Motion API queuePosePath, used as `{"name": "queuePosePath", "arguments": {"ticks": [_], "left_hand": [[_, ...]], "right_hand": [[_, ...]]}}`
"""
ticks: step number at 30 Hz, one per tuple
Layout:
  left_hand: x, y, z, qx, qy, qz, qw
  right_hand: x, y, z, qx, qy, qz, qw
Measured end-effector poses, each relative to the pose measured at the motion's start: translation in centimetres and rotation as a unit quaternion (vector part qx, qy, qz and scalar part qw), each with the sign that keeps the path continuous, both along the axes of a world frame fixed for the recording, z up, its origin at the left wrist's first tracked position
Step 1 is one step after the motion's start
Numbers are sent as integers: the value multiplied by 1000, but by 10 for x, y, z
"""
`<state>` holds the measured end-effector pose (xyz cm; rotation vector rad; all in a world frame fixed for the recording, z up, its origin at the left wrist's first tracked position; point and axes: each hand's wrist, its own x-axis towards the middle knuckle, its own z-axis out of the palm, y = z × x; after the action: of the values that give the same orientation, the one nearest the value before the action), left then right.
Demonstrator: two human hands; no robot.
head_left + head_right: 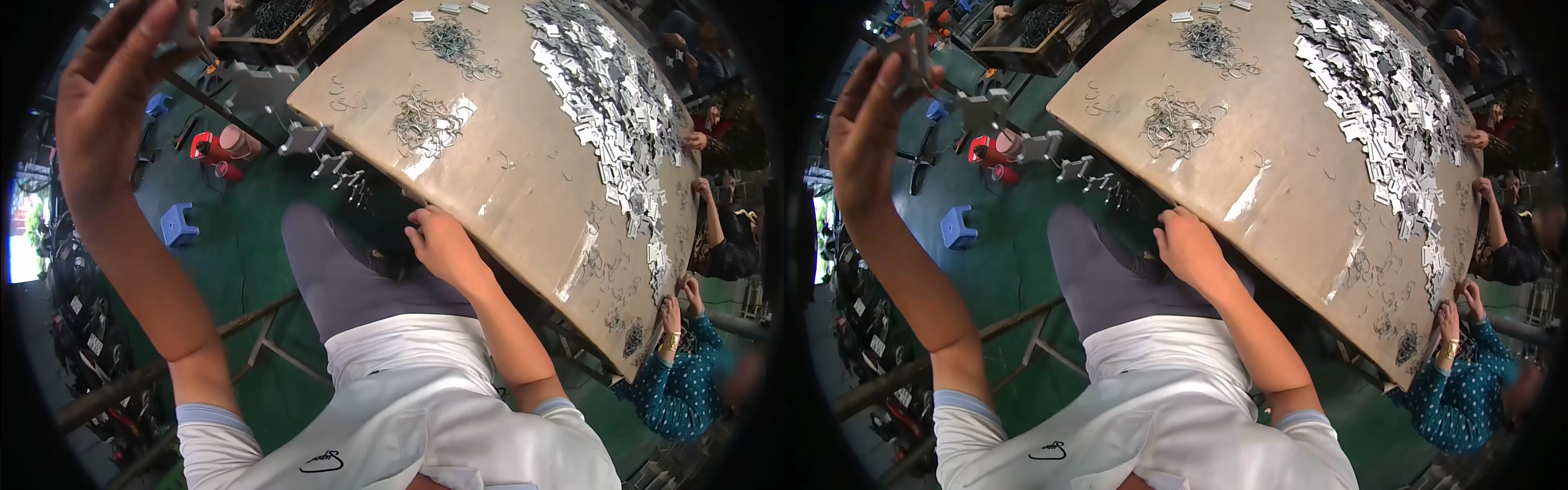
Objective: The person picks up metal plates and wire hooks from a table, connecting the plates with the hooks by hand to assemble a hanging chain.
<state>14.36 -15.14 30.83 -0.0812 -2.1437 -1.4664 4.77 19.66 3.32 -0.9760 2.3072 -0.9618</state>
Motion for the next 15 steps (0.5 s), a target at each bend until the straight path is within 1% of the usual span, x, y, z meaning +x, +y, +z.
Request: {"name": "queuePosePath", "arguments": {"ticks": [1,4,7,10,13,15], "left_hand": [[4,-20,8,-4,-12,-17,1000],[6,-18,44,-4,-13,-65,998],[12,-20,53,-16,-18,-65,998],[20,-24,55,-21,-25,-56,998],[29,-25,55,-25,-39,-38,998],[34,-27,53,-23,-45,-28,998]], "right_hand": [[-1,-5,-5,17,-16,35,999],[0,-24,-47,141,-12,97,985],[-6,-45,-88,256,-86,135,953],[-10,-63,-153,280,-89,172,940],[-8,-78,-203,113,-32,144,983],[-9,-89,-223,36,-22,156,987]]}}
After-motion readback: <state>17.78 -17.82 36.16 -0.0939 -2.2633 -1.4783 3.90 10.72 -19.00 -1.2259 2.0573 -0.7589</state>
